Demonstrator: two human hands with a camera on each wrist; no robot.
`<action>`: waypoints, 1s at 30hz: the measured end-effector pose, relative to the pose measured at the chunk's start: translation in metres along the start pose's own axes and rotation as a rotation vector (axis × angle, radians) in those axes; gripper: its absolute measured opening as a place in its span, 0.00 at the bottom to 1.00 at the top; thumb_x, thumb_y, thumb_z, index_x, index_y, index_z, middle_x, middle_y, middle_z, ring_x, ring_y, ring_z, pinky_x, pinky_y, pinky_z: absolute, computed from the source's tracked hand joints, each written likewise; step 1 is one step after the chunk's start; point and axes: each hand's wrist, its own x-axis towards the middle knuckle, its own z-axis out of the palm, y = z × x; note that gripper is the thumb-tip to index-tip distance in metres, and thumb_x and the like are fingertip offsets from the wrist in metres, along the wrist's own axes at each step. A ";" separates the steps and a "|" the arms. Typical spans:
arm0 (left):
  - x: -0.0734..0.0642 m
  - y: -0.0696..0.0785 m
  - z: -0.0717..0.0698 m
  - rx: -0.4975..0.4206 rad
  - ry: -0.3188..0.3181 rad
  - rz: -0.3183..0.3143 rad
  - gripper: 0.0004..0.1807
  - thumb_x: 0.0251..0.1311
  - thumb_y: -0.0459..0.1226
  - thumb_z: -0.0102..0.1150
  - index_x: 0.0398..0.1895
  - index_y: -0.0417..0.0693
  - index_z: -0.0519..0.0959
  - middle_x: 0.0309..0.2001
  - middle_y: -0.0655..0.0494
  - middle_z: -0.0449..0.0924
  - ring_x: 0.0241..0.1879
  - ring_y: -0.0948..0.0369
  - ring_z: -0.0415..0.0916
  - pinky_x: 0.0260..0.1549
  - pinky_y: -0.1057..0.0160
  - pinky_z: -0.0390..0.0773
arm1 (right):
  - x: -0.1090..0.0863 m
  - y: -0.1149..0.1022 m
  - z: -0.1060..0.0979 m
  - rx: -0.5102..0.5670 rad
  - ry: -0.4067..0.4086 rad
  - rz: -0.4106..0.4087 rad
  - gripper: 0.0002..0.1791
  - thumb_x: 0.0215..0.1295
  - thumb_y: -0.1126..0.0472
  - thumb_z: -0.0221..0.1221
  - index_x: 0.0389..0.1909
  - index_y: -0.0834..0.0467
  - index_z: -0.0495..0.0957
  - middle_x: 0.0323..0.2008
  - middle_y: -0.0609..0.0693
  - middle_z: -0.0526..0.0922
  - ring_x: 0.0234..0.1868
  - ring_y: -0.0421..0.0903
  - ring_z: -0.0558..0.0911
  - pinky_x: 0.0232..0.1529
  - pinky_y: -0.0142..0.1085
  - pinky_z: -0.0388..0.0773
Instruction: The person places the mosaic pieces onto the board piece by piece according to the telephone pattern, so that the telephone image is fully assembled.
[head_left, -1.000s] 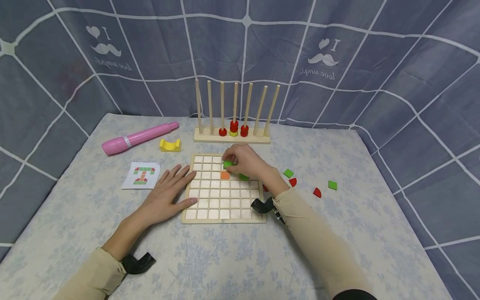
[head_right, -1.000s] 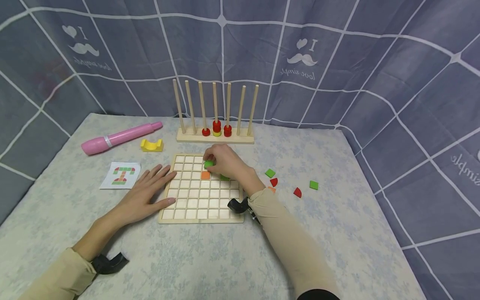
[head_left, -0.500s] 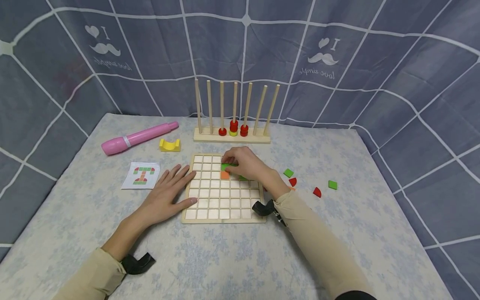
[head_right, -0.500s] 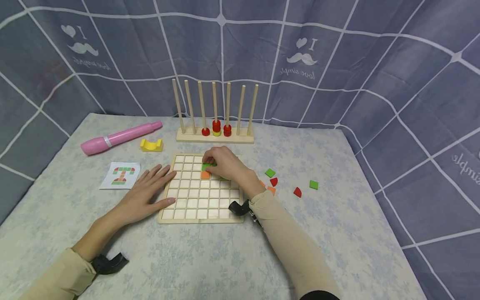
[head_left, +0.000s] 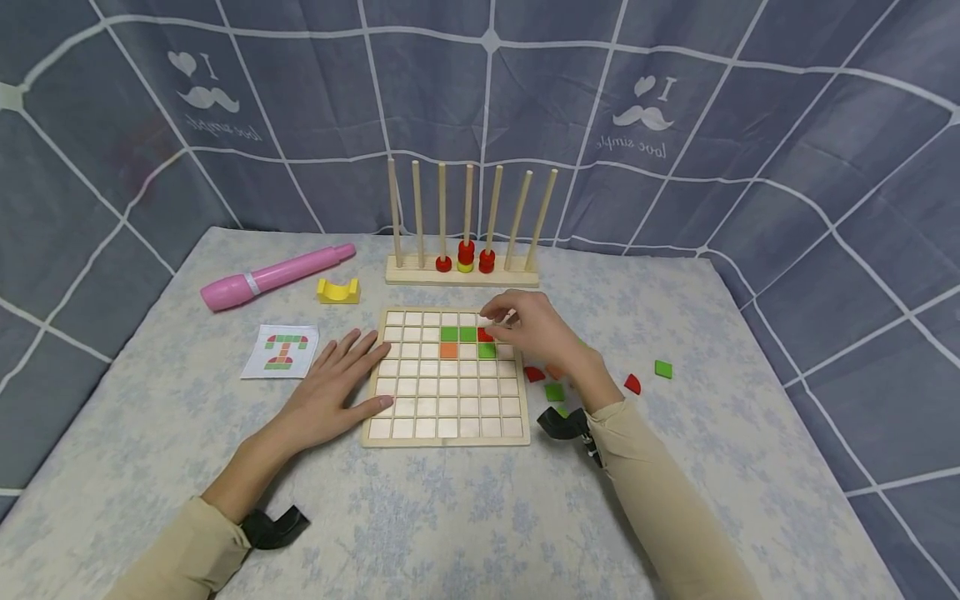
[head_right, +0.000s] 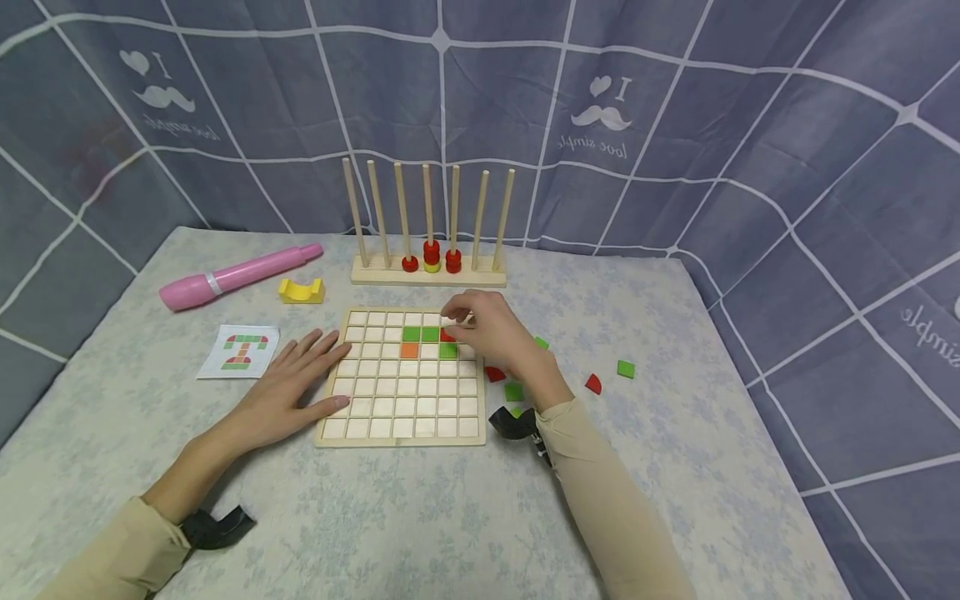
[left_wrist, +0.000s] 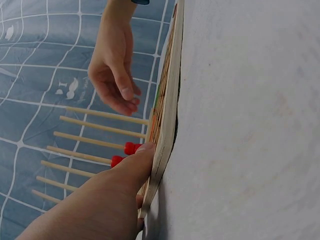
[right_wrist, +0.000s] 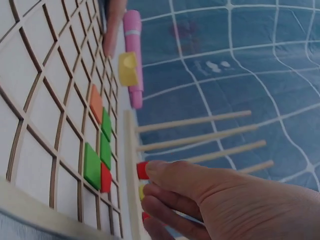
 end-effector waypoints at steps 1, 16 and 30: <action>0.000 0.000 0.000 0.001 0.000 0.000 0.45 0.70 0.55 0.64 0.83 0.49 0.61 0.84 0.43 0.54 0.85 0.41 0.43 0.82 0.36 0.42 | -0.003 0.001 -0.002 0.004 0.010 0.000 0.12 0.74 0.61 0.65 0.54 0.60 0.87 0.48 0.54 0.89 0.48 0.48 0.85 0.53 0.45 0.86; 0.001 0.001 0.001 -0.010 -0.010 0.004 0.45 0.70 0.55 0.64 0.84 0.48 0.60 0.84 0.44 0.53 0.85 0.40 0.42 0.82 0.36 0.41 | -0.054 0.047 -0.043 0.022 0.109 0.137 0.15 0.71 0.64 0.67 0.56 0.62 0.86 0.53 0.58 0.88 0.51 0.53 0.86 0.56 0.51 0.85; 0.000 0.000 -0.001 0.003 0.001 0.011 0.45 0.70 0.54 0.64 0.84 0.49 0.60 0.84 0.44 0.53 0.84 0.40 0.43 0.82 0.36 0.42 | -0.070 0.080 -0.060 0.007 0.054 0.353 0.16 0.62 0.57 0.76 0.48 0.59 0.88 0.42 0.54 0.89 0.45 0.50 0.86 0.52 0.45 0.84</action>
